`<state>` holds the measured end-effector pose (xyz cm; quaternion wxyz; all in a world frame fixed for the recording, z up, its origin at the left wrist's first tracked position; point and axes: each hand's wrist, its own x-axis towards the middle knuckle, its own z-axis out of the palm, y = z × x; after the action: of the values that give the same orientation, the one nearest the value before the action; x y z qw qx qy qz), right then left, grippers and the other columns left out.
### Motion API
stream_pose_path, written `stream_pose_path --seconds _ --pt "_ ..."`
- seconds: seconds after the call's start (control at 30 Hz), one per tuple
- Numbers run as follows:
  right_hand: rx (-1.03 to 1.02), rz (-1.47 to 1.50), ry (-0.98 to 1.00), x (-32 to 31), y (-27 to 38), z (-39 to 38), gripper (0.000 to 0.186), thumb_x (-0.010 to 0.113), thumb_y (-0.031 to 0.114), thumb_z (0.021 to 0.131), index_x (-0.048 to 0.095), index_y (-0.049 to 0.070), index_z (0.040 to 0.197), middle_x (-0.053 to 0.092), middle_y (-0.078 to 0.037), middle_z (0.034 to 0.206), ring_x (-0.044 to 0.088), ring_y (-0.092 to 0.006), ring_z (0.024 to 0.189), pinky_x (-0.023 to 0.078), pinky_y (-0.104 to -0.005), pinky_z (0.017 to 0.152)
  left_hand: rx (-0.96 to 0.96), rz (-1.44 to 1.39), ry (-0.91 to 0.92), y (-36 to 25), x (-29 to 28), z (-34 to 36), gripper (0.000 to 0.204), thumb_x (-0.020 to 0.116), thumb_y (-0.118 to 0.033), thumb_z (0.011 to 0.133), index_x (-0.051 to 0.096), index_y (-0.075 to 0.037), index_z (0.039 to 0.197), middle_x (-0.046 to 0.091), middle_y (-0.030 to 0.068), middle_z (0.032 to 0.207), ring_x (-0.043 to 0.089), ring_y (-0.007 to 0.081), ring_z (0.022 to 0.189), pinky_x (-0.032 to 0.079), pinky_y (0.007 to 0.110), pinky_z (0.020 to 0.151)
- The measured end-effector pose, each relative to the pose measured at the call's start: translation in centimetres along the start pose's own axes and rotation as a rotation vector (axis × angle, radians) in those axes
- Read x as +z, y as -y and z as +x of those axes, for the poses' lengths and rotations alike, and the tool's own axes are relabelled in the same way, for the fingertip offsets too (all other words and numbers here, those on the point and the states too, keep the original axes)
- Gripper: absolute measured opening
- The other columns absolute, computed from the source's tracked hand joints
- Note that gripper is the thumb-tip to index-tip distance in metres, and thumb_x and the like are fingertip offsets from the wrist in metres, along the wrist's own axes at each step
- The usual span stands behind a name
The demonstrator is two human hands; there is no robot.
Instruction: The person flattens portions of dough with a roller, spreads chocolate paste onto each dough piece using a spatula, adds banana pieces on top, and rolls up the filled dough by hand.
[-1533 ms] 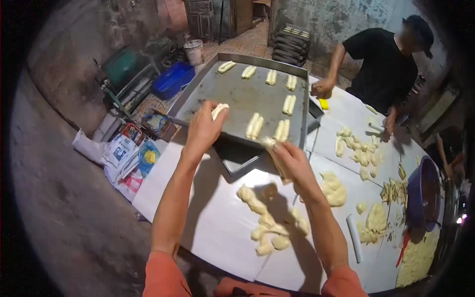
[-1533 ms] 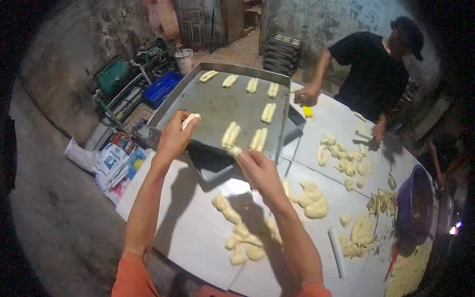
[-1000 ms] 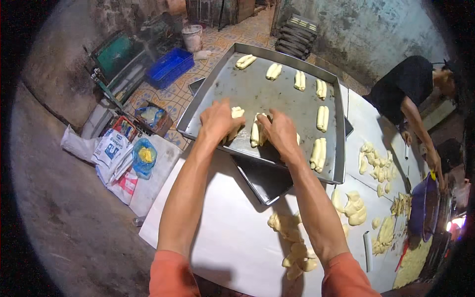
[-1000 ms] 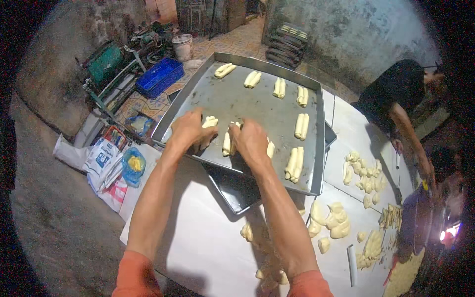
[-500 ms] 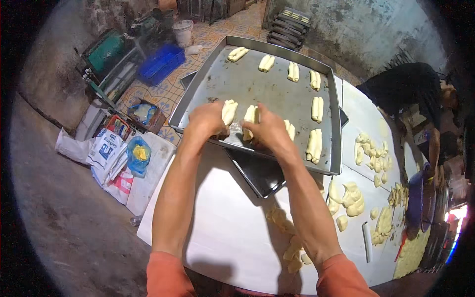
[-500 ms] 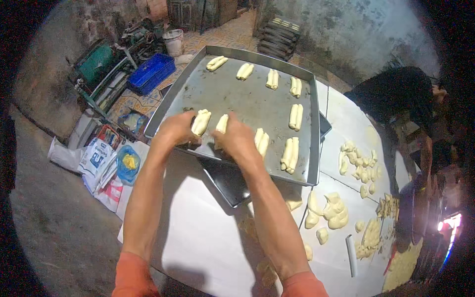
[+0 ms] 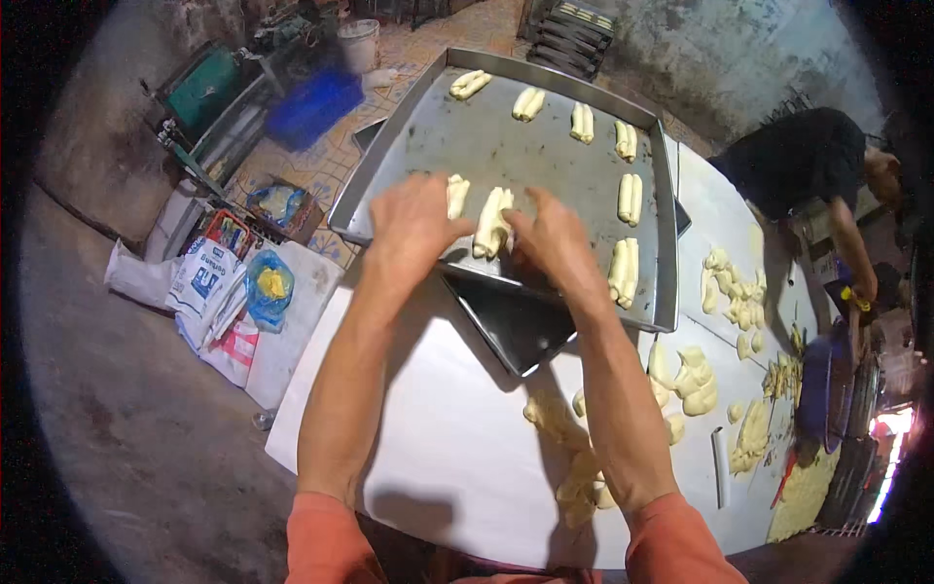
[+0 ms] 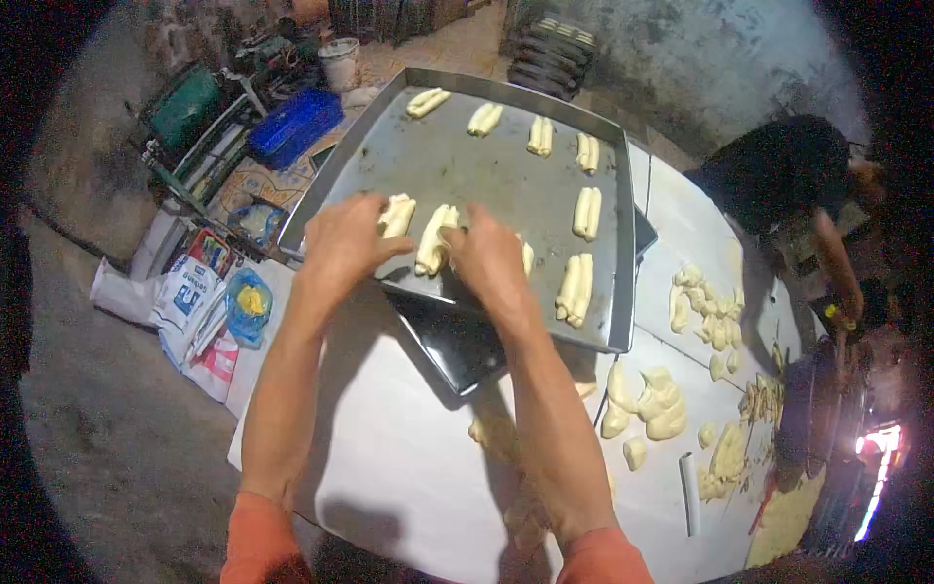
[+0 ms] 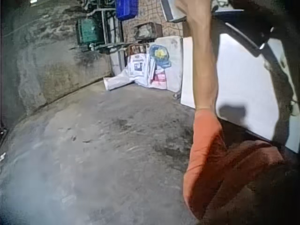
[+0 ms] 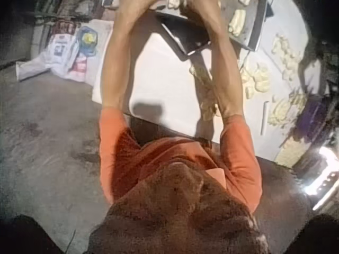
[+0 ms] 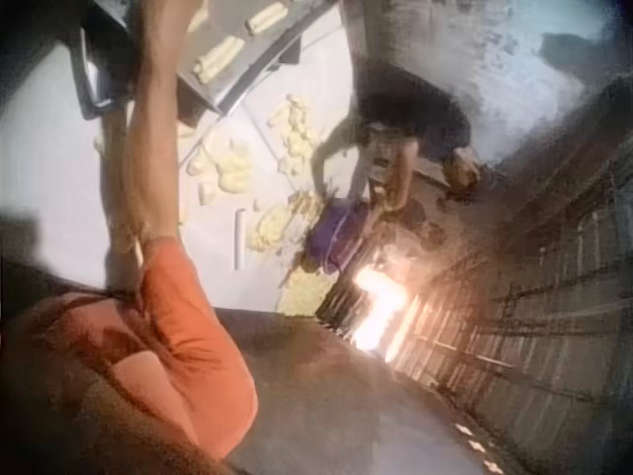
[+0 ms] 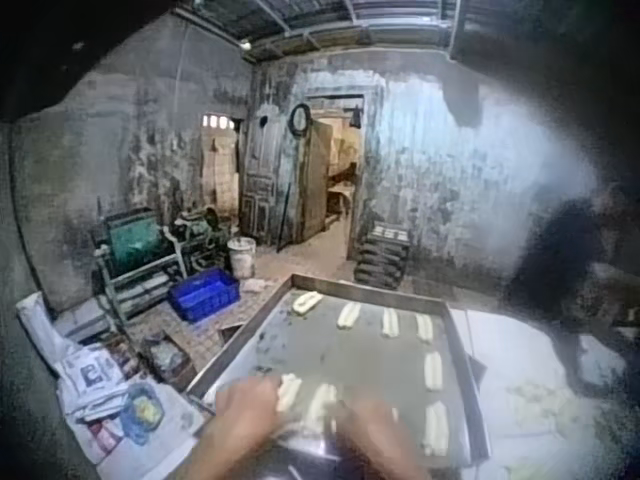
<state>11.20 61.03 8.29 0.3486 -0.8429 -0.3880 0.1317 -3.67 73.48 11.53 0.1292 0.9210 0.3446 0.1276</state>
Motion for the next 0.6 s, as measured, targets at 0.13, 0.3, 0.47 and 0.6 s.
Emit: stream_pose_path --seconds 0.13,0.3,0.47,0.6 --pt "-0.165 -0.060 -0.001 0.3 -2.4 0.3 0.043 0.065 0.023 0.093 0.067 -0.002 0.127 0.072 -0.031 0.107 0.068 -0.0505 0.101 0.053 -0.0541 0.092 0.055 0.082 0.190 -4.3 3.0 -0.2 0.050 0.087 -0.046 0.076 0.075 -0.003 0.100 0.075 0.0257 0.096 0.075 0.0416 0.092 0.059 0.052 0.081" --pt "-0.387 0.036 -0.223 -4.5 -1.8 -4.5 0.039 0.067 0.031 0.098 0.070 0.005 0.128 0.077 -0.017 0.097 0.076 -0.0276 0.085 0.058 -0.0377 0.077 0.073 0.216 0.118 -4.0 2.7 0.2 0.044 0.081 -0.042 0.081 0.077 -0.004 0.103 0.076 0.0221 0.104 0.074 0.0383 0.098 0.057 0.051 0.082" --pt "-0.257 0.192 -0.231 -9.6 -5.5 -17.5 0.025 0.071 0.018 0.096 0.075 0.003 0.115 0.077 -0.019 0.098 0.077 -0.0272 0.084 0.059 -0.0348 0.072 0.083 0.003 -0.090 0.3 1.7 -3.2 0.078 0.076 -0.059 0.087 0.060 -0.012 0.147 0.073 0.0209 0.126 0.073 0.0331 0.111 0.056 0.044 0.094" --pt "-0.040 0.023 -0.186 -11.6 -12.5 -29.3 0.021 0.069 0.008 0.099 0.075 -0.003 0.116 0.077 -0.011 0.101 0.071 -0.0136 0.083 0.057 -0.0257 0.075 0.058 -0.253 -0.132 1.6 -0.7 -11.6 0.059 0.080 -0.040 0.090 0.068 -0.007 0.137 0.074 0.0167 0.124 0.074 0.0247 0.104 0.056 0.037 0.090"
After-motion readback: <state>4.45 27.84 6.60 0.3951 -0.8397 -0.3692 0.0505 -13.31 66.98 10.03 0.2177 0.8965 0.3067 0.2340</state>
